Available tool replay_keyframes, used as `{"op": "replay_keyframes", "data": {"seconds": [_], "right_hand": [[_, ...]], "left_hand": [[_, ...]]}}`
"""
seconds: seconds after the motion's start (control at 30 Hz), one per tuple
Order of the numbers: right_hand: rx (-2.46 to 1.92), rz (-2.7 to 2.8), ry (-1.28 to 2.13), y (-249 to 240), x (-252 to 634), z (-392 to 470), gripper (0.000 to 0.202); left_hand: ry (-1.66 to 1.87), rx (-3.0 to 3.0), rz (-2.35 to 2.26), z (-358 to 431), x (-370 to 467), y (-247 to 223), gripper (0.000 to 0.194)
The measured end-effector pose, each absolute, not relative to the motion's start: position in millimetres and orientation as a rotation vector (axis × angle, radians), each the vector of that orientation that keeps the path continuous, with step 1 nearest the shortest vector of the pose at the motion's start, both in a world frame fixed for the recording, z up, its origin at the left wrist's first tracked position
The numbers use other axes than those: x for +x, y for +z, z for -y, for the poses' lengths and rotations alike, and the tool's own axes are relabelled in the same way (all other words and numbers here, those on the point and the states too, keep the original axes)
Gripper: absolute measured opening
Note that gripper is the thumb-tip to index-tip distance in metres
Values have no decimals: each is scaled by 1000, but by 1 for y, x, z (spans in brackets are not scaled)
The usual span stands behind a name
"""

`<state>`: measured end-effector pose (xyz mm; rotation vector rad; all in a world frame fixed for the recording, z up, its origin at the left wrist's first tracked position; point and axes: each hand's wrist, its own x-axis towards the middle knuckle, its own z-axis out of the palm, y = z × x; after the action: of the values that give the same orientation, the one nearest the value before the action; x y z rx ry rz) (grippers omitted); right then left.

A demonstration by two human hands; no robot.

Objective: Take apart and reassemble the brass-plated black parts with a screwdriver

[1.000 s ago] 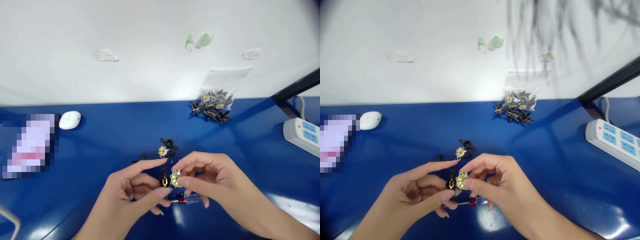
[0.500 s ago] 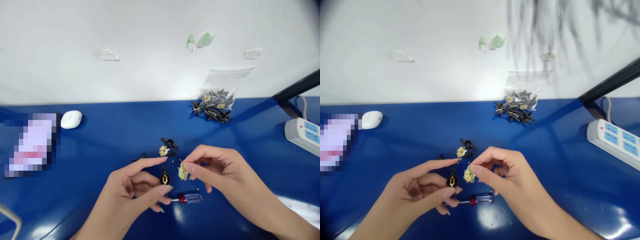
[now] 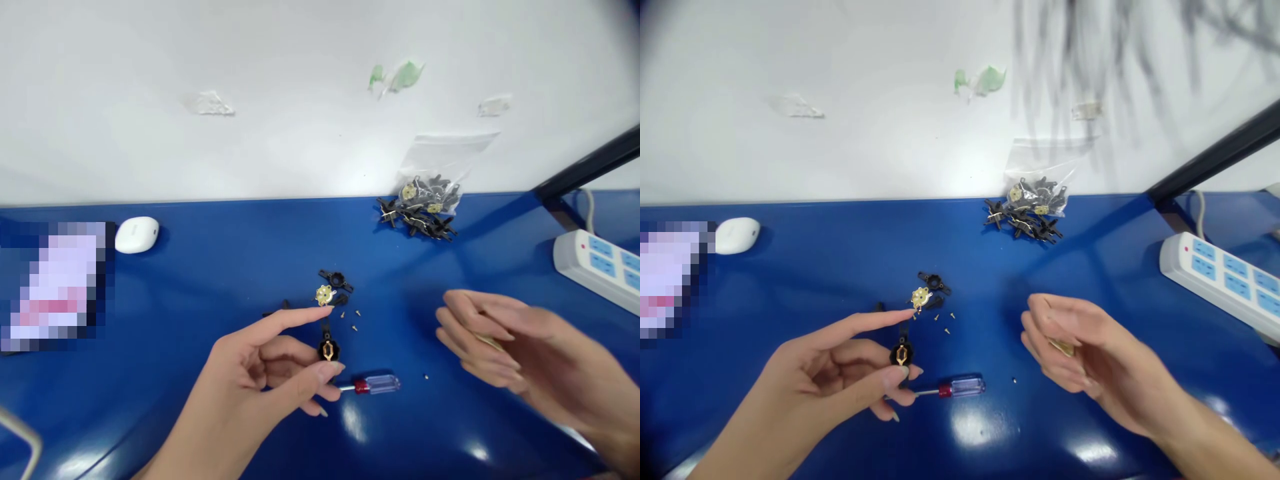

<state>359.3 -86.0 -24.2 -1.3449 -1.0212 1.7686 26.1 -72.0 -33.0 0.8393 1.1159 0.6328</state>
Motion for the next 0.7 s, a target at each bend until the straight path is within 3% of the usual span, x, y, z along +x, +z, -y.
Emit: {"op": "replay_keyframes", "data": {"seconds": [0.13, 0.23, 0.33, 0.57, 0.7], "right_hand": [[-1682, 1713, 1066, -44, 367, 127, 39], [-1517, 2304, 369, -54, 366, 144, 37], [-1329, 2602, -51, -61, 362, 148, 29], [-1158, 2881, -224, -63, 353, 134, 20], [-1018, 2915, -146, -57, 353, 118, 27]], "left_hand": [[624, 870, -1120, 73, 26, -30, 58], [613, 890, -1118, 73, 26, -28, 57], [596, 898, -1122, 73, 28, -28, 56], [614, 891, -1133, 70, 30, -31, 57], [628, 869, -1134, 70, 27, -33, 59]]}}
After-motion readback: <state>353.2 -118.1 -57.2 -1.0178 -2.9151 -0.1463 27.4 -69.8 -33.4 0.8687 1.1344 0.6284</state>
